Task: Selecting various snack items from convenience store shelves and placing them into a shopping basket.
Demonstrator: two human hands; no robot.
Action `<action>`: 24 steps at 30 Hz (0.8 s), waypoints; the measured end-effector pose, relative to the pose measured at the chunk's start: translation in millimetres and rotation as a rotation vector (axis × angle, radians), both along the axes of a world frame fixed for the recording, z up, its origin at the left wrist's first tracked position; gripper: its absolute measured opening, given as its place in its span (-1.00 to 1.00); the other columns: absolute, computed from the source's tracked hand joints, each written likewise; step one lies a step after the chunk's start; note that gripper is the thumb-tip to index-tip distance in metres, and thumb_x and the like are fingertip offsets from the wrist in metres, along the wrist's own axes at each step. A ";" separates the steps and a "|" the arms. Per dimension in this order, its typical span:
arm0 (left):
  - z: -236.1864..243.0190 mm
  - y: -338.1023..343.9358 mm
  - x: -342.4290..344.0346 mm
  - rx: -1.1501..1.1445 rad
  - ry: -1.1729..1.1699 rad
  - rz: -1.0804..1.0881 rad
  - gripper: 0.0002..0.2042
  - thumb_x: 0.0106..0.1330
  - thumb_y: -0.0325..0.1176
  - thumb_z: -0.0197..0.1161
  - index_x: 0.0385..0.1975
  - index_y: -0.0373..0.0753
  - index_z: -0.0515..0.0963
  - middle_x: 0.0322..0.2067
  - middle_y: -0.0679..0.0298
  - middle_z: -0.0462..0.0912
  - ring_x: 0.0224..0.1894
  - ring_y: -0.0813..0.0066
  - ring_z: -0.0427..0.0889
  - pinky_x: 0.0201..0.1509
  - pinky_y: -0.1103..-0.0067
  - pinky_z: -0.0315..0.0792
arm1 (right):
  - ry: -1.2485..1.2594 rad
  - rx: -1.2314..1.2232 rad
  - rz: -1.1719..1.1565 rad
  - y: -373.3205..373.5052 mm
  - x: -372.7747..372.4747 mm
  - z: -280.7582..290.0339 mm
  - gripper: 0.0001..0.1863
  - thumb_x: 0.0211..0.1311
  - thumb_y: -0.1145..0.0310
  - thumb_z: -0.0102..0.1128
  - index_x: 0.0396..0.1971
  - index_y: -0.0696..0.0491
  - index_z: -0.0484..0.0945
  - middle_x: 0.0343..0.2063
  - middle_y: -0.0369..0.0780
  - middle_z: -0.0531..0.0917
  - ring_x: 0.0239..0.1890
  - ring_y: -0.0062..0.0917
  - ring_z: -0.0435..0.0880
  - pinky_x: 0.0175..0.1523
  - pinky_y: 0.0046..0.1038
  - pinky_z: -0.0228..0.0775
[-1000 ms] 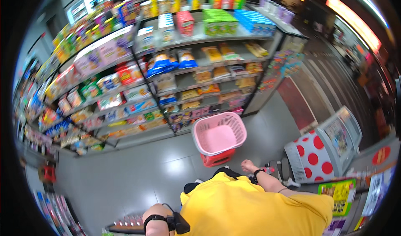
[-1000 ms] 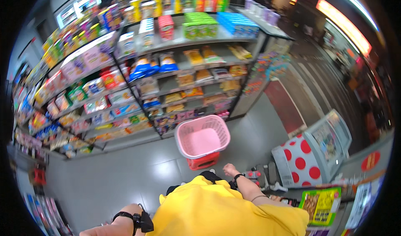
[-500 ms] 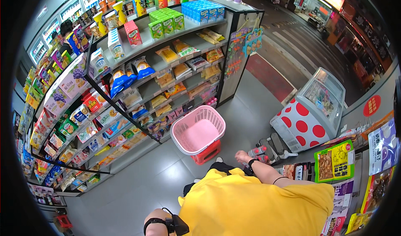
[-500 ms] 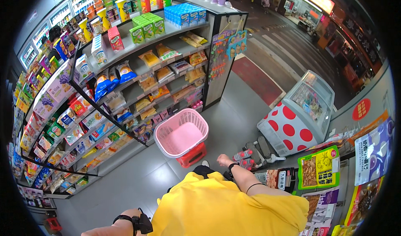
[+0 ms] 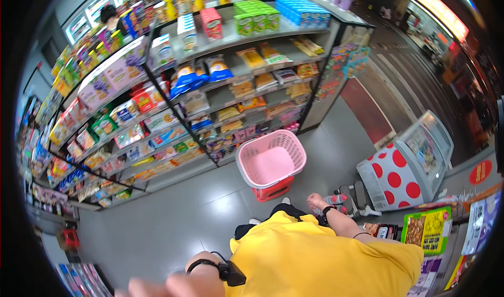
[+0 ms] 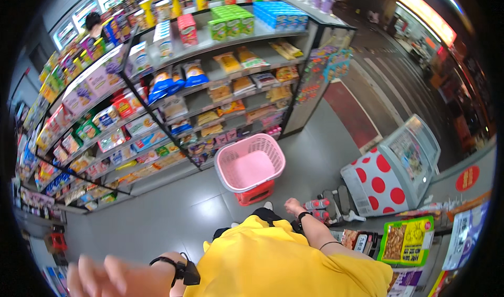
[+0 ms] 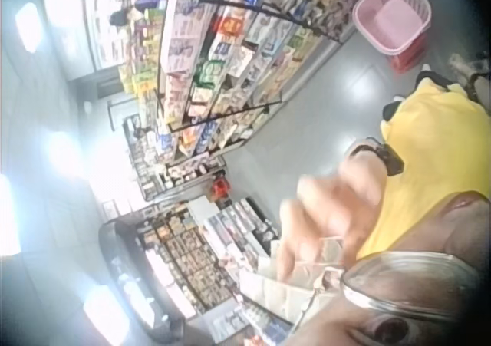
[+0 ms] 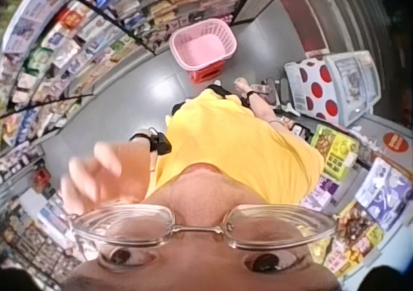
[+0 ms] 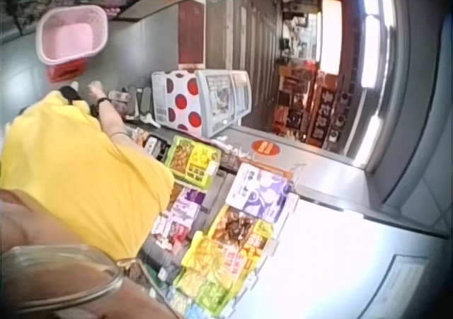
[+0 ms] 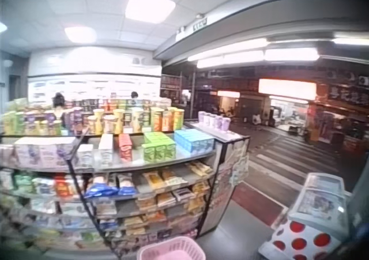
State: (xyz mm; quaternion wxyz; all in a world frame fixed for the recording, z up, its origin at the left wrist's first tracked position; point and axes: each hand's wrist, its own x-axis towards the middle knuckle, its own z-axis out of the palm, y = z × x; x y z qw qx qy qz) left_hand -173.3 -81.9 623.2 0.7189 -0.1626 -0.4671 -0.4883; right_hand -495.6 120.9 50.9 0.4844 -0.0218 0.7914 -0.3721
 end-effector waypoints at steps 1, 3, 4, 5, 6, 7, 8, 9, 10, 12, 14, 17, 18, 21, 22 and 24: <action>-1.1 -2.4 -4.1 0.054 -0.008 -0.082 -0.62 0.26 -0.18 0.09 0.09 -0.02 0.39 -0.02 0.23 0.39 -0.02 0.31 0.33 -0.17 0.42 0.41 | -0.006 -0.029 0.025 -2.1 -1.8 -9.3 -0.84 0.07 0.48 0.13 -0.33 0.16 0.42 -0.62 -0.24 0.51 -0.68 -0.55 0.49 -0.64 -0.56 0.32; 0.3 -3.2 -7.6 0.203 -0.123 -0.180 -0.67 0.29 -0.11 0.07 -0.02 -0.08 0.44 -0.19 0.19 0.40 -0.13 0.28 0.37 -0.17 0.44 0.36 | -0.020 -0.051 0.111 -14.1 -4.1 -6.6 -0.84 0.07 0.48 0.12 -0.33 0.15 0.43 -0.62 -0.24 0.51 -0.68 -0.55 0.49 -0.64 -0.57 0.32; 1.7 -5.3 -15.3 0.292 -0.237 -0.241 -0.67 0.29 -0.10 0.08 -0.10 -0.19 0.43 -0.33 0.21 0.40 -0.22 0.30 0.40 -0.21 0.46 0.33 | -0.019 -0.016 0.086 -11.9 -5.9 -6.3 -0.85 0.08 0.48 0.12 -0.33 0.14 0.43 -0.61 -0.24 0.51 -0.68 -0.56 0.49 -0.65 -0.58 0.32; 7.0 -11.9 -22.4 0.200 -0.252 -0.256 -0.68 0.29 -0.04 -0.07 -0.23 -0.18 0.40 -0.34 0.11 0.43 -0.32 0.25 0.45 -0.31 0.40 0.34 | -0.020 0.019 0.088 -16.7 -5.1 -0.6 -0.86 0.08 0.47 0.11 -0.33 0.13 0.43 -0.61 -0.24 0.51 -0.68 -0.57 0.49 -0.65 -0.59 0.31; 7.4 -17.9 -31.7 0.108 -0.267 -0.298 -0.63 0.30 0.02 -0.22 -0.35 -0.17 0.36 -0.36 0.01 0.45 -0.42 0.21 0.49 -0.40 0.34 0.34 | -0.028 0.025 0.103 -11.9 -11.3 -9.3 -0.86 0.08 0.47 0.11 -0.33 0.13 0.43 -0.61 -0.24 0.51 -0.68 -0.57 0.49 -0.65 -0.59 0.31; 13.6 -7.2 -38.6 0.117 -0.273 -0.288 -0.63 0.30 0.02 -0.22 -0.35 -0.17 0.36 -0.36 0.01 0.45 -0.42 0.21 0.49 -0.40 0.34 0.34 | -0.044 0.015 0.085 -7.3 -17.5 -18.4 -0.86 0.08 0.47 0.10 -0.33 0.11 0.43 -0.61 -0.25 0.52 -0.69 -0.58 0.49 -0.66 -0.59 0.30; 28.9 11.4 -42.7 0.258 -0.110 -0.481 -0.66 0.31 0.03 -0.15 -0.22 -0.03 0.46 -0.24 0.04 0.43 -0.26 0.21 0.41 -0.23 0.35 0.34 | -0.066 0.005 0.096 -11.1 -17.4 -26.2 -0.86 0.09 0.46 0.10 -0.33 0.09 0.43 -0.61 -0.26 0.52 -0.70 -0.58 0.50 -0.68 -0.60 0.29; 35.3 19.5 -43.2 0.398 0.070 -0.670 -0.65 0.32 0.04 -0.08 -0.08 0.11 0.55 -0.12 0.08 0.41 -0.09 0.21 0.33 -0.06 0.37 0.34 | -0.038 0.029 0.154 -15.5 -18.7 -20.8 -0.85 0.09 0.45 0.09 -0.31 0.08 0.42 -0.62 -0.28 0.51 -0.71 -0.59 0.50 -0.71 -0.61 0.25; 23.7 10.1 -44.8 0.411 0.072 -0.634 -0.65 0.32 0.04 -0.08 -0.08 0.11 0.55 -0.12 0.08 0.41 -0.09 0.21 0.33 -0.06 0.37 0.34 | -0.047 0.041 0.189 -22.5 -18.5 -17.0 -0.85 0.09 0.45 0.09 -0.31 0.08 0.42 -0.62 -0.28 0.51 -0.71 -0.59 0.50 -0.71 -0.61 0.25; -7.6 -15.4 -55.6 -0.211 0.119 -0.597 -0.58 0.33 0.11 -0.19 -0.15 0.12 0.60 -0.17 0.00 0.41 -0.13 0.19 0.33 -0.04 0.29 0.33 | -0.015 0.058 0.132 -19.9 -20.7 -13.2 -0.81 0.04 0.42 0.16 -0.32 0.07 0.42 -0.65 -0.28 0.52 -0.70 -0.59 0.51 -0.69 -0.60 0.26; -5.7 -7.0 -50.7 -0.125 0.090 -0.613 -0.61 0.34 0.08 -0.17 -0.16 0.12 0.60 -0.14 -0.03 0.42 -0.13 0.19 0.33 -0.01 0.26 0.31 | -0.037 0.052 0.120 -16.7 -20.4 -15.5 -0.82 0.06 0.42 0.14 -0.31 0.07 0.42 -0.63 -0.27 0.53 -0.71 -0.59 0.50 -0.69 -0.59 0.27; -0.1 -1.7 -53.2 -0.015 0.153 -0.591 -0.63 0.34 0.06 -0.14 -0.17 0.10 0.61 -0.13 -0.05 0.42 -0.12 0.18 0.33 -0.02 0.29 0.32 | -0.029 0.036 0.110 -20.8 -20.0 -8.2 -0.86 0.11 0.45 0.07 -0.32 0.11 0.40 -0.63 -0.28 0.48 -0.70 -0.59 0.46 -0.70 -0.62 0.26; 1.8 -1.5 -55.3 0.015 0.175 -0.585 -0.63 0.34 0.05 -0.13 -0.18 0.09 0.61 -0.13 -0.06 0.42 -0.12 0.18 0.33 -0.02 0.30 0.32 | -0.025 0.037 0.105 -14.6 -20.7 -15.2 -0.86 0.11 0.45 0.07 -0.32 0.11 0.40 -0.63 -0.28 0.48 -0.70 -0.59 0.46 -0.70 -0.62 0.26; 5.8 -3.4 -60.7 0.092 0.242 -0.567 -0.65 0.34 0.03 -0.10 -0.19 0.08 0.62 -0.12 -0.08 0.42 -0.11 0.17 0.33 -0.03 0.34 0.33 | -0.053 0.028 0.063 -8.7 -13.6 -9.3 -0.86 0.12 0.49 0.06 -0.31 0.11 0.39 -0.64 -0.28 0.47 -0.71 -0.59 0.46 -0.68 -0.61 0.27; 5.7 -4.5 -61.4 0.117 0.264 -0.560 -0.66 0.33 0.02 -0.09 -0.19 0.07 0.62 -0.12 -0.08 0.42 -0.11 0.17 0.33 -0.03 0.35 0.34 | -0.048 0.024 0.060 -12.2 -13.6 -6.4 -0.86 0.12 0.49 0.06 -0.31 0.11 0.39 -0.64 -0.28 0.47 -0.71 -0.59 0.46 -0.68 -0.61 0.27; -14.8 -6.9 -38.1 0.277 -0.094 -0.752 -0.66 0.31 -0.12 0.03 -0.05 -0.19 0.42 -0.21 0.15 0.40 -0.14 0.23 0.40 -0.10 0.43 0.36 | 0.001 0.052 0.070 5.2 -8.2 -19.5 -0.88 0.09 0.43 0.12 -0.36 0.05 0.40 -0.59 -0.28 0.51 -0.66 -0.58 0.49 -0.63 -0.58 0.31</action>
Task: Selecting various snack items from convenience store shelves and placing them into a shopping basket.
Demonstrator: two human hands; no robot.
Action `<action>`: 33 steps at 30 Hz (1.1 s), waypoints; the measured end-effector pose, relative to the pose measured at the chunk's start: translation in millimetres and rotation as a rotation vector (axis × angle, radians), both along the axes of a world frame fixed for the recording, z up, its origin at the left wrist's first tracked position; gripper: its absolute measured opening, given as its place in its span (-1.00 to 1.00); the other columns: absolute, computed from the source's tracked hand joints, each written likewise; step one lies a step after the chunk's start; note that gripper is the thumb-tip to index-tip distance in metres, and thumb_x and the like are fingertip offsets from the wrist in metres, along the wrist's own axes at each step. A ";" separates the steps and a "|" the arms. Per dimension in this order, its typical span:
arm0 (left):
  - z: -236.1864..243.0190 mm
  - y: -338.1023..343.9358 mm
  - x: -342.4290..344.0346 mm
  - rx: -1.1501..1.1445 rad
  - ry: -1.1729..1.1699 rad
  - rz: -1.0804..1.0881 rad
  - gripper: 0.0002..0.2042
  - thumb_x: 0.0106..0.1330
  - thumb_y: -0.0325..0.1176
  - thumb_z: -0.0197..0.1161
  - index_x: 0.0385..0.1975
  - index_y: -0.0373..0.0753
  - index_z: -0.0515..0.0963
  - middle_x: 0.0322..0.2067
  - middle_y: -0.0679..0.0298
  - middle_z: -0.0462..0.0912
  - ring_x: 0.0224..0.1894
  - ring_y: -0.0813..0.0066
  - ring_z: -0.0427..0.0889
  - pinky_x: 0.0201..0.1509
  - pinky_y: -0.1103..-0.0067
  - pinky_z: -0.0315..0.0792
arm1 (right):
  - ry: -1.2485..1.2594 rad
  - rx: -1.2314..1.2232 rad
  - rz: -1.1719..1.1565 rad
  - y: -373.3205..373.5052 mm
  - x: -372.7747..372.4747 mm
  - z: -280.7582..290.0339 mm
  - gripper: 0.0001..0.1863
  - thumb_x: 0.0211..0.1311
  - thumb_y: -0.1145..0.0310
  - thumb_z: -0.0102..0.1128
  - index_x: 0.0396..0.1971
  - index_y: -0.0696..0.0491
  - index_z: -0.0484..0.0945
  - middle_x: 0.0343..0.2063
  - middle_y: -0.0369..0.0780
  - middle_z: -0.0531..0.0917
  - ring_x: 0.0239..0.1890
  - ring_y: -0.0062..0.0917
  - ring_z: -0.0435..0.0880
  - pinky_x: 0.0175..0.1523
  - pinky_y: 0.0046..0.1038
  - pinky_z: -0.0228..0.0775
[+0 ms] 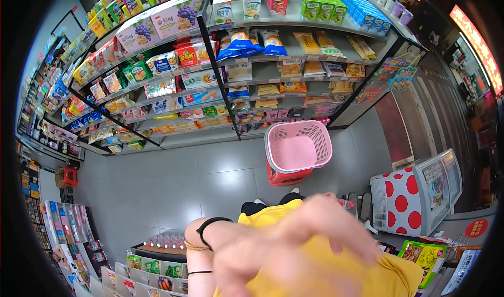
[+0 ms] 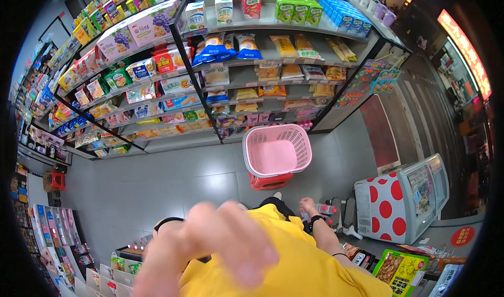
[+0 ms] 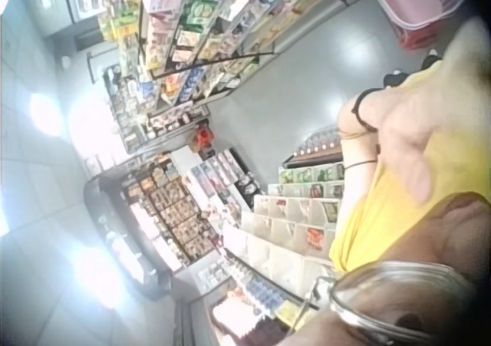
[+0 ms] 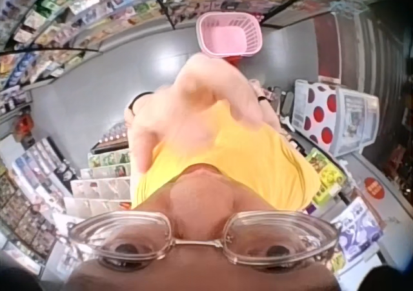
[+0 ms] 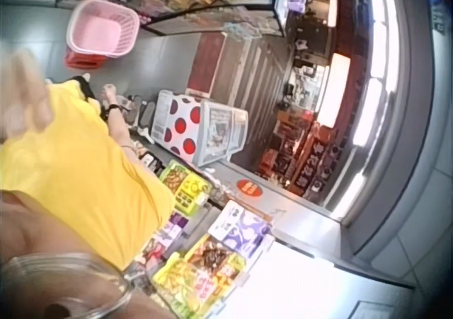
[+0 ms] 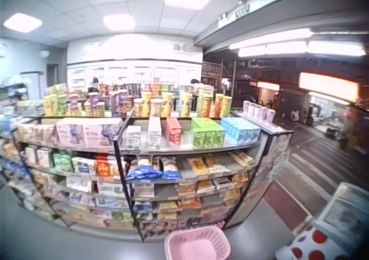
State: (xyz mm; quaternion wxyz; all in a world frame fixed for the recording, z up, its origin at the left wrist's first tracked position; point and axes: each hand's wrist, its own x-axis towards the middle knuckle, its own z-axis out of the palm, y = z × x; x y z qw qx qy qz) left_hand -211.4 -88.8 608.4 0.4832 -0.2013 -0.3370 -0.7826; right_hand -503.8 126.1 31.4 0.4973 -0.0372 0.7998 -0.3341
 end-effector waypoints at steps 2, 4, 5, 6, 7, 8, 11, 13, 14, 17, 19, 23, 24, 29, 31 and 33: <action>-32.2 -39.5 0.9 -0.335 -0.320 -0.102 -0.72 0.29 -0.24 0.08 -0.05 -0.19 0.42 -0.15 0.10 0.38 -0.12 0.22 0.40 -0.06 0.39 0.35 | -0.038 -0.055 -0.020 9.8 1.5 -3.3 -0.93 0.10 0.44 0.09 -0.43 0.07 0.41 -0.64 -0.27 0.50 -0.69 -0.58 0.48 -0.64 -0.58 0.28; -68.2 -49.4 -7.1 -0.442 -0.679 -0.073 -0.71 0.20 -0.39 0.20 -0.07 -0.19 0.42 -0.16 0.15 0.39 -0.10 0.34 0.40 -0.05 0.43 0.36 | -0.070 -0.032 -0.025 16.0 10.0 13.7 -0.93 0.10 0.44 0.07 -0.51 0.09 0.44 -0.71 -0.28 0.48 -0.73 -0.57 0.47 -0.66 -0.58 0.27; -95.5 -57.0 -11.7 -0.513 -0.786 -0.112 -0.68 0.14 -0.47 0.23 -0.08 -0.21 0.41 -0.20 0.20 0.40 -0.13 0.43 0.42 -0.07 0.48 0.37 | -0.233 -0.163 -0.114 36.8 -0.7 -27.7 -0.87 0.10 0.46 0.04 -0.61 0.10 0.44 -0.76 -0.29 0.45 -0.76 -0.55 0.44 -0.68 -0.55 0.24; -133.8 -63.9 -20.8 -0.596 -0.898 -0.156 -0.65 0.08 -0.55 0.27 -0.10 -0.23 0.41 -0.23 0.25 0.42 -0.16 0.52 0.44 -0.08 0.53 0.38 | -0.240 -0.161 -0.114 38.2 2.6 -29.1 -0.87 0.10 0.46 0.04 -0.61 0.10 0.44 -0.76 -0.29 0.45 -0.76 -0.55 0.44 -0.68 -0.55 0.24; -174.3 -68.6 -27.4 -0.493 -0.991 -0.272 -0.64 0.07 -0.56 0.27 -0.11 -0.23 0.42 -0.26 0.31 0.43 -0.19 0.58 0.44 -0.09 0.58 0.39 | -0.205 -0.131 -0.083 39.2 8.3 -24.1 -0.85 0.09 0.47 0.04 -0.65 0.09 0.43 -0.77 -0.29 0.45 -0.77 -0.54 0.44 -0.69 -0.53 0.23; -219.1 -71.8 -30.8 -0.375 -1.085 -0.387 -0.64 0.06 -0.58 0.27 -0.11 -0.24 0.42 -0.30 0.37 0.44 -0.22 0.65 0.45 -0.10 0.64 0.40 | -0.178 -0.094 -0.046 40.7 14.2 -20.4 -0.83 0.08 0.48 0.03 -0.68 0.09 0.42 -0.77 -0.29 0.45 -0.77 -0.53 0.43 -0.69 -0.51 0.22; -380.3 -88.6 -10.3 -0.292 -1.338 -0.151 -0.64 -0.01 -0.63 0.27 -0.16 -0.22 0.47 -0.40 0.41 0.47 -0.34 0.66 0.49 -0.23 0.69 0.45 | -0.033 -0.130 0.026 52.7 8.1 -53.2 -0.91 0.13 0.48 0.00 -0.54 0.08 0.43 -0.73 -0.33 0.43 -0.74 -0.61 0.39 -0.67 -0.53 0.20; -479.8 -92.1 37.3 -0.280 -1.683 0.040 -0.63 -0.07 -0.61 0.25 -0.18 -0.16 0.52 -0.46 0.36 0.52 -0.39 0.58 0.51 -0.29 0.61 0.47 | -0.081 -0.128 0.051 51.2 1.1 -66.5 -0.81 0.16 0.42 0.00 -0.62 0.08 0.47 -0.75 -0.35 0.44 -0.73 -0.65 0.40 -0.65 -0.57 0.18; -537.6 -92.8 75.3 -0.230 -1.857 0.052 -0.64 -0.12 -0.51 0.29 -0.23 -0.14 0.55 -0.45 0.27 0.59 -0.38 0.41 0.59 -0.26 0.51 0.49 | -0.088 -0.123 0.136 34.3 7.3 -38.8 -0.82 0.15 0.42 0.00 -0.62 0.08 0.50 -0.75 -0.36 0.43 -0.72 -0.66 0.40 -0.65 -0.58 0.17; -597.4 -63.2 175.9 -0.477 -2.278 0.190 -0.70 -0.18 -0.32 0.34 -0.34 -0.11 0.61 -0.34 0.16 0.64 -0.26 0.17 0.61 -0.13 0.41 0.50 | -0.216 -0.179 0.010 27.6 4.9 -34.4 -0.84 0.15 0.44 -0.02 -0.60 0.06 0.46 -0.75 -0.39 0.38 -0.72 -0.66 0.37 -0.60 -0.60 0.22; -643.4 -33.9 238.8 -0.263 -2.389 0.101 -0.74 -0.12 -0.26 0.36 -0.40 -0.19 0.60 -0.50 0.19 0.64 -0.48 0.32 0.63 -0.33 0.46 0.53 | -0.263 -0.187 -0.089 33.1 10.2 -34.3 -0.84 0.17 0.43 -0.03 -0.61 0.04 0.43 -0.75 -0.40 0.36 -0.72 -0.67 0.35 -0.59 -0.60 0.22; -604.5 35.9 295.6 0.300 -2.446 -0.014 -0.78 0.01 -0.22 0.27 -0.60 -0.26 0.59 -0.65 0.24 0.61 -0.62 0.48 0.60 -0.52 0.49 0.48 | -0.228 -0.106 -0.062 20.2 12.5 -15.8 -0.89 0.14 0.48 -0.04 -0.57 0.04 0.38 -0.72 -0.37 0.35 -0.71 -0.66 0.34 -0.60 -0.59 0.22; -600.7 50.4 303.9 0.421 -2.432 -0.054 -0.75 0.05 -0.19 0.23 -0.63 -0.26 0.59 -0.66 0.24 0.61 -0.62 0.44 0.61 -0.51 0.48 0.48 | -0.252 -0.114 -0.007 21.8 10.6 -13.8 -0.91 0.12 0.50 -0.03 -0.56 0.04 0.38 -0.71 -0.36 0.37 -0.71 -0.65 0.34 -0.61 -0.58 0.21; -619.3 81.9 310.2 0.554 -2.447 0.001 -0.63 0.05 -0.08 0.14 -0.55 -0.36 0.58 -0.57 0.10 0.62 -0.54 0.23 0.64 -0.49 0.44 0.50 | -0.184 -0.038 0.000 6.0 22.7 12.3 -0.97 0.11 0.47 0.02 -0.50 0.06 0.41 -0.69 -0.34 0.44 -0.71 -0.62 0.43 -0.58 -0.56 0.38; -610.7 75.4 286.5 0.598 -2.416 0.080 -0.65 0.04 -0.09 0.15 -0.50 -0.33 0.59 -0.51 0.08 0.63 -0.45 0.22 0.65 -0.37 0.45 0.51 | -0.212 -0.048 0.014 0.3 14.2 2.8 -0.98 0.12 0.46 0.03 -0.47 0.07 0.42 -0.67 -0.32 0.46 -0.69 -0.60 0.45 -0.57 -0.57 0.39; -612.8 64.5 268.5 0.514 -2.392 0.189 -0.67 0.03 -0.10 0.16 -0.49 -0.30 0.59 -0.49 0.07 0.64 -0.40 0.23 0.65 -0.31 0.44 0.50 | -0.243 -0.054 0.019 -6.0 10.4 -1.9 -0.97 0.12 0.45 0.04 -0.44 0.07 0.42 -0.65 -0.31 0.47 -0.68 -0.59 0.48 -0.56 -0.58 0.41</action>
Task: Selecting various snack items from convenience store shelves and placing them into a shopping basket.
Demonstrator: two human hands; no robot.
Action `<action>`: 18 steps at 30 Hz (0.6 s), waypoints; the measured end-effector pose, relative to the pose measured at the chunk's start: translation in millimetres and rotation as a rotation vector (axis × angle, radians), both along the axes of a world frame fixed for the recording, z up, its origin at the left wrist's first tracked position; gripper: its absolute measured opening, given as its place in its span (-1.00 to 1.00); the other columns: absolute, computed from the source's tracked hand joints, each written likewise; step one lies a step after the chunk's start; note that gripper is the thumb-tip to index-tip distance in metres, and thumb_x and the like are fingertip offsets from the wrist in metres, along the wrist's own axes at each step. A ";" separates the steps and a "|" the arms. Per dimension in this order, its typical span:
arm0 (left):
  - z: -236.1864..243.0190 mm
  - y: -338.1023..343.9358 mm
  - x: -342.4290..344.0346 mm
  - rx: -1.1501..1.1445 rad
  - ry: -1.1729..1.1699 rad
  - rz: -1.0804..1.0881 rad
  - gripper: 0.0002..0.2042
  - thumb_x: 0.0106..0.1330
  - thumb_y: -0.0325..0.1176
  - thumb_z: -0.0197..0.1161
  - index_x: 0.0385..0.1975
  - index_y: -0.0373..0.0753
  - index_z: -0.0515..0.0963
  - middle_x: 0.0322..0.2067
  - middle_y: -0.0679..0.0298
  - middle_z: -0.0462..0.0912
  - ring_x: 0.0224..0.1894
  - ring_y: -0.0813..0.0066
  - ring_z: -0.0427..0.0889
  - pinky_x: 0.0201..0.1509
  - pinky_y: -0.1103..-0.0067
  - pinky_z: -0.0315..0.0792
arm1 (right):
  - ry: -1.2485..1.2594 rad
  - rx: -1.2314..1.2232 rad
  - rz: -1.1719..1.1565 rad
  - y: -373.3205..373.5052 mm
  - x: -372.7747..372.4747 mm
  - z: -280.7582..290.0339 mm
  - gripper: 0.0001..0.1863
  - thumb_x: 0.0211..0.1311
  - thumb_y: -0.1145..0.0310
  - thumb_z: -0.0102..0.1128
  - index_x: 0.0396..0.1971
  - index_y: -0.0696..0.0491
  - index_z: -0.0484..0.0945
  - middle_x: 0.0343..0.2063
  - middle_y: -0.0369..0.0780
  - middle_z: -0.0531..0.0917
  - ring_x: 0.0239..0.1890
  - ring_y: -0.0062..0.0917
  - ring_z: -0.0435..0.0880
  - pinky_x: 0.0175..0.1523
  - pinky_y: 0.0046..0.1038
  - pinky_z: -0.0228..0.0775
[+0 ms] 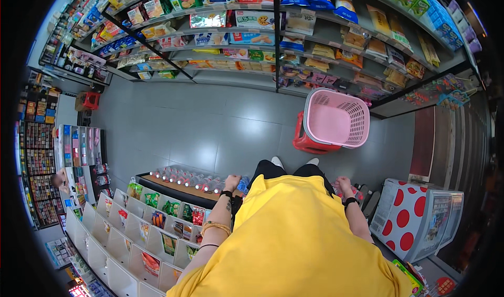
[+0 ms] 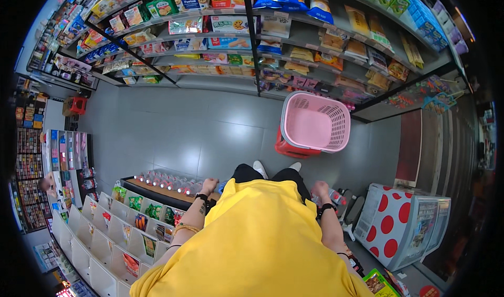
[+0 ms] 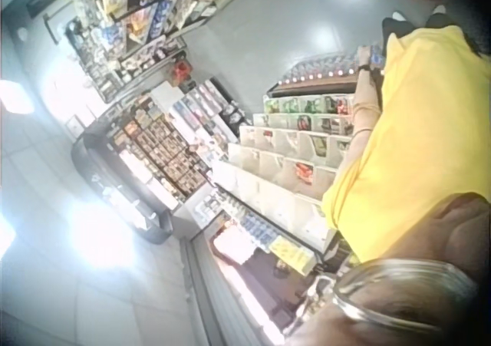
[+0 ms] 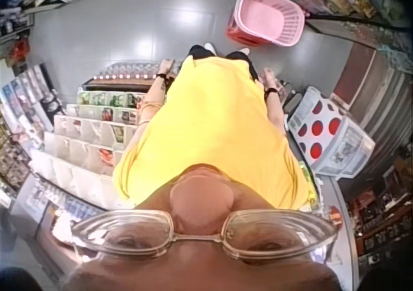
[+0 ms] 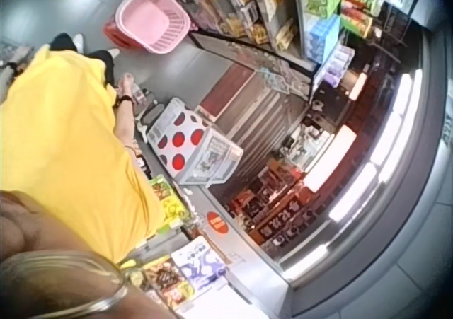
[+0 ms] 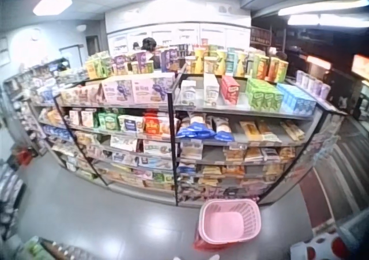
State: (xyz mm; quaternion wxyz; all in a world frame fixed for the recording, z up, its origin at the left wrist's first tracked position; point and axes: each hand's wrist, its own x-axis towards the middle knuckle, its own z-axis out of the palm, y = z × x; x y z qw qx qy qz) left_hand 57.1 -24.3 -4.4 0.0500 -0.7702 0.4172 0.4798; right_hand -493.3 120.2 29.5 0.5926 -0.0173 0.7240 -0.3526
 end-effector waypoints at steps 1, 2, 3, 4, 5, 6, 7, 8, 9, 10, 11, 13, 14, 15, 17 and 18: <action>-2.4 -5.3 -8.0 -0.100 0.010 -0.035 -0.68 0.02 -0.11 0.17 -0.47 -0.28 0.59 -0.47 0.07 0.64 -0.35 0.23 0.65 -0.24 0.43 0.49 | 0.068 0.014 0.036 -8.9 -1.3 -0.7 -0.95 0.13 0.44 0.03 -0.41 0.08 0.42 -0.63 -0.30 0.49 -0.67 -0.59 0.49 -0.58 -0.59 0.39; -1.0 -15.7 -20.5 -0.104 0.013 -0.040 -0.68 0.02 -0.11 0.17 -0.47 -0.28 0.59 -0.47 0.07 0.64 -0.35 0.23 0.65 -0.24 0.43 0.49 | 0.141 0.026 0.064 -16.5 -2.6 -1.8 -0.92 0.14 0.44 0.03 -0.37 0.08 0.43 -0.61 -0.29 0.50 -0.66 -0.59 0.50 -0.60 -0.61 0.37; 4.7 -26.0 -32.1 -0.170 0.037 -0.069 -0.71 0.01 -0.13 0.18 -0.45 -0.25 0.59 -0.46 0.07 0.64 -0.31 0.23 0.64 -0.20 0.43 0.47 | 0.143 0.022 0.063 -23.8 -2.8 -0.5 -0.92 0.14 0.44 0.03 -0.37 0.08 0.43 -0.61 -0.29 0.50 -0.66 -0.59 0.50 -0.60 -0.61 0.37; 12.2 -33.4 -40.3 -0.236 0.060 -0.100 -0.73 0.00 -0.15 0.19 -0.43 -0.22 0.60 -0.44 0.07 0.64 -0.27 0.23 0.64 -0.16 0.42 0.46 | 0.167 0.012 0.061 -28.9 -3.3 1.4 -0.89 0.14 0.43 0.04 -0.33 0.09 0.42 -0.59 -0.29 0.51 -0.67 -0.60 0.50 -0.62 -0.61 0.35; 13.0 -38.4 -43.4 -0.243 0.063 -0.102 -0.73 0.00 -0.15 0.19 -0.43 -0.22 0.60 -0.44 0.07 0.64 -0.27 0.23 0.64 -0.16 0.42 0.46 | 0.191 -0.001 0.059 -34.9 -4.2 4.9 -0.86 0.15 0.43 0.04 -0.29 0.09 0.42 -0.57 -0.29 0.52 -0.67 -0.60 0.50 -0.64 -0.62 0.33; 13.9 -42.9 -46.4 -0.273 0.101 -0.093 -0.77 -0.02 -0.22 0.21 -0.43 -0.20 0.59 -0.47 0.09 0.64 -0.30 0.23 0.64 -0.19 0.43 0.46 | 0.194 -0.007 0.055 -39.6 -4.2 8.4 -0.86 0.15 0.43 0.04 -0.29 0.09 0.42 -0.57 -0.29 0.52 -0.67 -0.60 0.50 -0.64 -0.62 0.33; 14.9 -46.6 -48.8 -0.303 0.140 -0.085 -0.80 -0.04 -0.28 0.23 -0.42 -0.18 0.59 -0.49 0.11 0.63 -0.33 0.23 0.64 -0.21 0.43 0.46 | 0.196 -0.009 0.067 -43.2 -3.9 11.9 -0.84 0.15 0.43 0.04 -0.27 0.10 0.41 -0.56 -0.29 0.52 -0.67 -0.60 0.51 -0.65 -0.62 0.33; 19.0 -49.7 -50.8 -0.307 0.147 -0.092 -0.80 -0.04 -0.28 0.23 -0.42 -0.18 0.59 -0.49 0.11 0.63 -0.33 0.23 0.64 -0.21 0.43 0.46 | 0.201 -0.011 0.075 -44.0 -5.1 13.4 -0.83 0.15 0.43 0.05 -0.24 0.10 0.41 -0.54 -0.28 0.53 -0.66 -0.60 0.52 -0.65 -0.62 0.32; 24.1 -50.8 -49.6 -0.288 0.134 -0.126 -0.82 -0.07 -0.37 0.21 -0.41 -0.16 0.60 -0.52 0.14 0.62 -0.35 0.24 0.63 -0.23 0.44 0.46 | 0.207 -0.014 0.067 -43.4 -5.5 15.0 -0.83 0.15 0.43 0.05 -0.24 0.10 0.41 -0.54 -0.28 0.53 -0.66 -0.60 0.52 -0.65 -0.62 0.32; 29.0 -52.3 -48.5 -0.268 0.120 -0.159 -0.80 -0.10 -0.45 0.20 -0.41 -0.14 0.60 -0.54 0.16 0.61 -0.38 0.26 0.63 -0.24 0.45 0.46 | 0.204 -0.005 0.071 -42.1 -5.3 16.6 -0.82 0.15 0.43 0.05 -0.23 0.10 0.40 -0.55 -0.28 0.53 -0.65 -0.59 0.53 -0.64 -0.62 0.33; 26.1 -49.8 -41.2 -0.273 0.120 -0.160 -0.80 -0.10 -0.45 0.20 -0.41 -0.14 0.60 -0.54 0.16 0.61 -0.38 0.26 0.63 -0.24 0.45 0.46 | 0.195 0.002 0.081 -43.4 -2.9 20.7 -0.81 0.15 0.42 0.04 -0.22 0.10 0.40 -0.56 -0.28 0.52 -0.65 -0.58 0.54 -0.63 -0.62 0.34; 3.9 -42.3 -28.1 -0.274 0.101 -0.173 -0.74 -0.14 -0.55 0.14 -0.41 -0.12 0.60 -0.58 0.20 0.59 -0.41 0.29 0.62 -0.26 0.47 0.47 | 0.187 0.009 0.059 -36.3 -1.9 21.7 -0.83 0.14 0.43 0.04 -0.24 0.09 0.40 -0.57 -0.28 0.52 -0.65 -0.59 0.53 -0.63 -0.62 0.34; 15.1 -40.6 -32.7 -0.266 0.076 -0.179 -0.73 -0.14 -0.56 0.12 -0.41 -0.11 0.60 -0.57 0.20 0.60 -0.41 0.30 0.62 -0.26 0.47 0.47 | 0.185 0.024 0.040 -29.1 -3.2 18.9 -0.84 0.14 0.44 0.03 -0.26 0.09 0.40 -0.58 -0.27 0.52 -0.66 -0.59 0.53 -0.63 -0.62 0.33; 13.7 -38.6 -31.4 -0.269 0.079 -0.183 -0.73 -0.14 -0.56 0.12 -0.41 -0.11 0.60 -0.57 0.20 0.60 -0.41 0.30 0.62 -0.26 0.47 0.47 | 0.188 0.022 0.035 -22.7 -4.4 14.4 -0.84 0.14 0.44 0.03 -0.26 0.09 0.40 -0.58 -0.27 0.52 -0.66 -0.59 0.53 -0.63 -0.62 0.33; 10.8 -29.5 -23.0 -0.213 0.050 -0.178 -0.74 -0.16 -0.56 0.13 -0.43 -0.12 0.60 -0.56 0.19 0.61 -0.41 0.32 0.62 -0.26 0.47 0.47 | 0.168 0.003 0.018 -8.8 -8.1 5.3 -0.90 0.13 0.47 0.02 -0.33 0.09 0.41 -0.60 -0.28 0.51 -0.68 -0.59 0.50 -0.63 -0.61 0.34; 9.0 -24.5 -18.6 -0.204 0.063 -0.165 -0.75 -0.17 -0.55 0.13 -0.44 -0.13 0.61 -0.55 0.19 0.62 -0.39 0.33 0.63 -0.25 0.49 0.47 | 0.170 -0.001 0.011 -3.2 -9.6 2.0 -0.90 0.13 0.47 0.02 -0.33 0.09 0.41 -0.60 -0.28 0.51 -0.68 -0.59 0.50 -0.63 -0.61 0.34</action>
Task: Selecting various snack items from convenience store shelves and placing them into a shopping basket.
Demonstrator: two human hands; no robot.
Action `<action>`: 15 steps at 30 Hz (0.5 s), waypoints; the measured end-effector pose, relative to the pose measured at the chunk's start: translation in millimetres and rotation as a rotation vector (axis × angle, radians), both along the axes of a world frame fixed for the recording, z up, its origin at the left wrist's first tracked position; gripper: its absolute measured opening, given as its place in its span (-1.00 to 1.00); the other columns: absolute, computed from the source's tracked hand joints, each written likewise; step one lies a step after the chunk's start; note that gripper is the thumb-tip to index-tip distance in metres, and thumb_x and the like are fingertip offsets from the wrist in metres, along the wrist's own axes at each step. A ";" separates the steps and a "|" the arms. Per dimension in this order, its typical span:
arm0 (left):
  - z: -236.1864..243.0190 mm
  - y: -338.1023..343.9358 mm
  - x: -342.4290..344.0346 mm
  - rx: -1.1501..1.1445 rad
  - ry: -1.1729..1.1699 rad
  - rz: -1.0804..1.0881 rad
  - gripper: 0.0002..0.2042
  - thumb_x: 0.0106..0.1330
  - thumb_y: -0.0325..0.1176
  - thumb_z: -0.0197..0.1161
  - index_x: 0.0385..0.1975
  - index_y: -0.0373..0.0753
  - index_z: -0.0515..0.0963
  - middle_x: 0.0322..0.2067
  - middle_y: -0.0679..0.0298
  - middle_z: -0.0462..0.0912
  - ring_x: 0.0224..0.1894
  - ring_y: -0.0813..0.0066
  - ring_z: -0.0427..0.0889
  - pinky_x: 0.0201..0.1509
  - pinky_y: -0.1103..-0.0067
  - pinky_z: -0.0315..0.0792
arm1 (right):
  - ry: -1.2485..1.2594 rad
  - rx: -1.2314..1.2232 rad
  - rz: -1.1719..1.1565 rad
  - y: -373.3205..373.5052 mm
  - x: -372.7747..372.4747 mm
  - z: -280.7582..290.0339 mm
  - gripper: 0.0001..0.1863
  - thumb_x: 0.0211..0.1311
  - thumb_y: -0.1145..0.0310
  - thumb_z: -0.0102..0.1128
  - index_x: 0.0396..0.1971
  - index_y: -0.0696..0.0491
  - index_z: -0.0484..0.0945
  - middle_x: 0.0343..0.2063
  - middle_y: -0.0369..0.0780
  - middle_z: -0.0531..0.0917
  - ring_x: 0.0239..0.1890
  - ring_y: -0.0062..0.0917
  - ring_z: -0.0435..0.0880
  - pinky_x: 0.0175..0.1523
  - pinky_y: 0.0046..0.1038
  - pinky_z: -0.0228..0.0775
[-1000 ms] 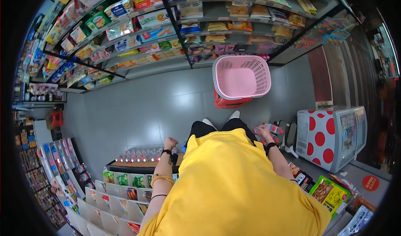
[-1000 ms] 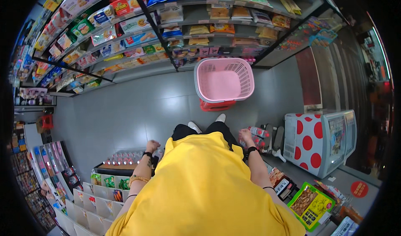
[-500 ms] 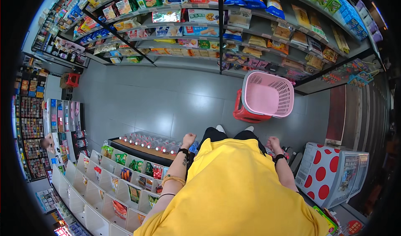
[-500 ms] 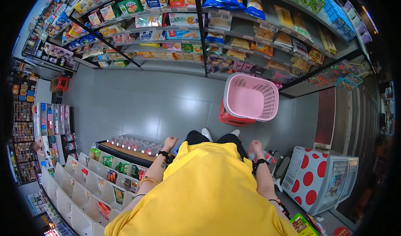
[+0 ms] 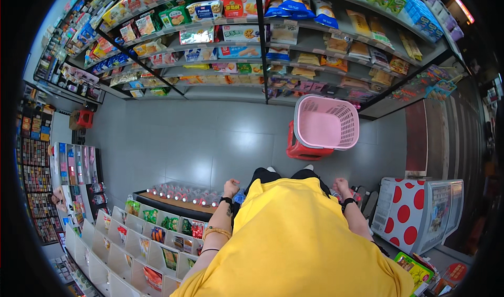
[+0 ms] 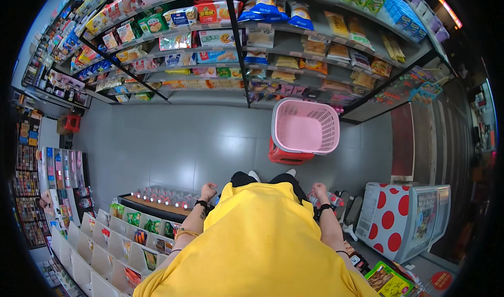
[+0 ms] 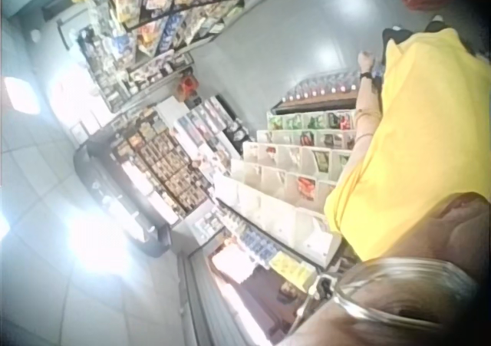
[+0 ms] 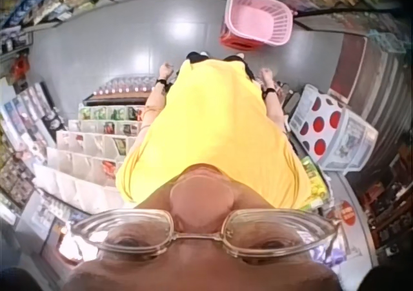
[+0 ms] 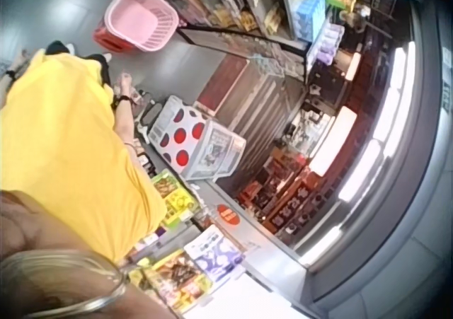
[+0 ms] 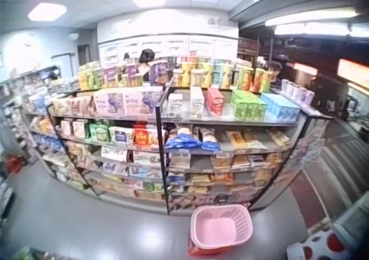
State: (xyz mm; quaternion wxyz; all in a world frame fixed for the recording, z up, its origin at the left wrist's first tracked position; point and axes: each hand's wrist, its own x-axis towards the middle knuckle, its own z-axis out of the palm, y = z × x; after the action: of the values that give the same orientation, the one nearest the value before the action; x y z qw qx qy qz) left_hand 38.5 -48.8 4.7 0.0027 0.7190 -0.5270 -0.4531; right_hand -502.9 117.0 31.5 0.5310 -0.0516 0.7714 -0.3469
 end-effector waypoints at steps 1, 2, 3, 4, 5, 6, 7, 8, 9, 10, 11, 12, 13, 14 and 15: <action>-1.5 5.5 3.4 -0.006 0.003 -0.007 -0.75 -0.17 -0.55 0.13 -0.44 -0.13 0.61 -0.55 0.19 0.62 -0.39 0.33 0.63 -0.25 0.49 0.47 | -0.023 0.010 0.001 5.3 -1.9 -2.9 -0.92 0.12 0.48 0.01 -0.36 0.10 0.40 -0.60 -0.28 0.50 -0.69 -0.59 0.48 -0.62 -0.60 0.36; -1.7 9.2 5.2 0.006 -0.018 -0.016 -0.75 -0.17 -0.53 0.15 -0.44 -0.13 0.61 -0.54 0.19 0.63 -0.38 0.33 0.63 -0.24 0.50 0.48 | -0.044 0.018 0.001 9.6 -1.9 -5.1 -0.94 0.11 0.50 0.00 -0.39 0.10 0.40 -0.61 -0.28 0.49 -0.69 -0.58 0.47 -0.61 -0.58 0.38; -3.3 12.5 6.3 0.016 -0.036 -0.029 -0.76 -0.18 -0.52 0.16 -0.45 -0.13 0.61 -0.54 0.19 0.63 -0.38 0.33 0.64 -0.24 0.51 0.48 | -0.038 0.009 -0.013 16.0 -0.5 -6.9 -0.94 0.11 0.50 0.00 -0.39 0.10 0.40 -0.61 -0.28 0.49 -0.69 -0.58 0.47 -0.61 -0.58 0.38; -4.2 17.2 7.7 0.043 -0.037 -0.016 -0.77 -0.19 -0.51 0.18 -0.45 -0.13 0.61 -0.53 0.19 0.64 -0.38 0.33 0.64 -0.23 0.52 0.48 | -0.043 0.003 -0.027 23.0 1.6 -8.4 -0.95 0.11 0.51 0.00 -0.40 0.11 0.40 -0.62 -0.28 0.48 -0.70 -0.58 0.46 -0.60 -0.57 0.38; -7.4 17.2 9.0 0.064 -0.037 -0.005 -0.77 -0.19 -0.49 0.19 -0.45 -0.13 0.61 -0.53 0.19 0.64 -0.38 0.33 0.64 -0.22 0.53 0.48 | -0.048 -0.010 -0.043 22.6 2.4 -9.3 -0.95 0.10 0.52 0.01 -0.41 0.11 0.40 -0.63 -0.28 0.47 -0.70 -0.57 0.46 -0.60 -0.56 0.39; -11.3 21.1 14.0 0.066 -0.032 0.004 -0.77 -0.20 -0.48 0.21 -0.45 -0.13 0.61 -0.52 0.19 0.64 -0.38 0.34 0.65 -0.21 0.53 0.48 | -0.021 0.010 -0.054 18.3 9.5 -3.2 -0.95 0.10 0.52 0.03 -0.41 0.11 0.40 -0.64 -0.28 0.46 -0.69 -0.57 0.45 -0.60 -0.55 0.39; -13.0 21.8 13.4 0.072 -0.016 -0.001 -0.77 -0.20 -0.47 0.22 -0.45 -0.13 0.62 -0.51 0.18 0.65 -0.38 0.34 0.65 -0.21 0.53 0.48 | 0.000 -0.002 -0.076 27.0 5.4 -16.6 -0.94 0.11 0.50 0.05 -0.40 0.10 0.40 -0.63 -0.28 0.48 -0.69 -0.56 0.49 -0.60 -0.56 0.38; -16.6 21.9 15.2 0.073 -0.015 0.001 -0.77 -0.20 -0.47 0.22 -0.45 -0.12 0.62 -0.52 0.19 0.65 -0.38 0.35 0.65 -0.21 0.54 0.48 | -0.004 0.029 -0.057 25.7 6.1 -14.0 -0.88 0.11 0.47 0.06 -0.33 0.11 0.41 -0.60 -0.26 0.51 -0.67 -0.56 0.51 -0.61 -0.56 0.37; -17.8 19.0 13.6 0.076 -0.013 0.000 -0.77 -0.20 -0.46 0.23 -0.45 -0.12 0.62 -0.52 0.20 0.64 -0.39 0.36 0.64 -0.21 0.54 0.48 | -0.008 0.062 -0.039 26.0 8.2 -9.5 -0.82 0.11 0.44 0.08 -0.27 0.12 0.42 -0.58 -0.25 0.54 -0.66 -0.57 0.53 -0.62 -0.56 0.36; -19.4 15.0 12.0 0.075 0.010 0.008 -0.77 -0.19 -0.45 0.22 -0.45 -0.13 0.62 -0.54 0.21 0.64 -0.40 0.35 0.64 -0.21 0.54 0.48 | -0.003 0.051 -0.055 23.8 8.8 -5.6 -0.82 0.11 0.44 0.08 -0.27 0.12 0.42 -0.58 -0.25 0.54 -0.66 -0.57 0.53 -0.62 -0.56 0.36; -14.6 10.9 7.1 0.071 0.017 -0.008 -0.77 -0.19 -0.45 0.22 -0.45 -0.13 0.62 -0.54 0.21 0.64 -0.40 0.35 0.64 -0.21 0.54 0.48 | 0.021 0.067 -0.047 21.7 9.6 -0.2 -0.82 0.10 0.43 0.09 -0.27 0.12 0.42 -0.58 -0.26 0.53 -0.67 -0.58 0.52 -0.62 -0.56 0.36; -11.2 6.3 2.8 0.065 0.012 -0.027 -0.77 -0.20 -0.45 0.23 -0.45 -0.12 0.62 -0.54 0.21 0.64 -0.41 0.35 0.64 -0.22 0.53 0.48 | 0.044 0.079 -0.037 18.9 8.9 2.9 -0.81 0.10 0.43 0.10 -0.27 0.11 0.43 -0.58 -0.26 0.53 -0.67 -0.59 0.51 -0.61 -0.56 0.37; -8.5 -0.5 -2.3 0.059 0.007 -0.046 -0.77 -0.20 -0.44 0.23 -0.45 -0.12 0.62 -0.55 0.21 0.63 -0.41 0.35 0.64 -0.22 0.53 0.48 | 0.051 0.073 -0.052 17.4 8.6 6.4 -0.81 0.10 0.43 0.10 -0.27 0.11 0.43 -0.58 -0.26 0.53 -0.67 -0.59 0.51 -0.61 -0.56 0.37; -8.9 -6.8 -6.4 0.041 0.026 -0.064 -0.78 -0.19 -0.43 0.21 -0.45 -0.12 0.62 -0.55 0.19 0.63 -0.40 0.32 0.63 -0.22 0.52 0.48 | 0.040 0.050 -0.073 17.5 7.6 11.8 -0.80 0.09 0.43 0.11 -0.26 0.11 0.43 -0.58 -0.26 0.53 -0.66 -0.60 0.51 -0.61 -0.56 0.36; -8.8 -12.7 -9.3 0.034 0.033 -0.083 -0.78 -0.19 -0.43 0.21 -0.45 -0.12 0.62 -0.55 0.19 0.63 -0.40 0.32 0.63 -0.22 0.52 0.48 | 0.029 0.026 -0.093 16.5 7.1 16.6 -0.78 0.09 0.42 0.12 -0.25 0.11 0.43 -0.58 -0.27 0.53 -0.66 -0.60 0.51 -0.61 -0.57 0.36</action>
State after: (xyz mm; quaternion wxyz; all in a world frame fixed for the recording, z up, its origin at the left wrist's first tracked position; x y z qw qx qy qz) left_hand 29.2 -61.5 -4.2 -0.0194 0.6888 -0.5485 -0.4735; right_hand -495.8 133.4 48.1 0.5035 -0.0138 0.7852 -0.3604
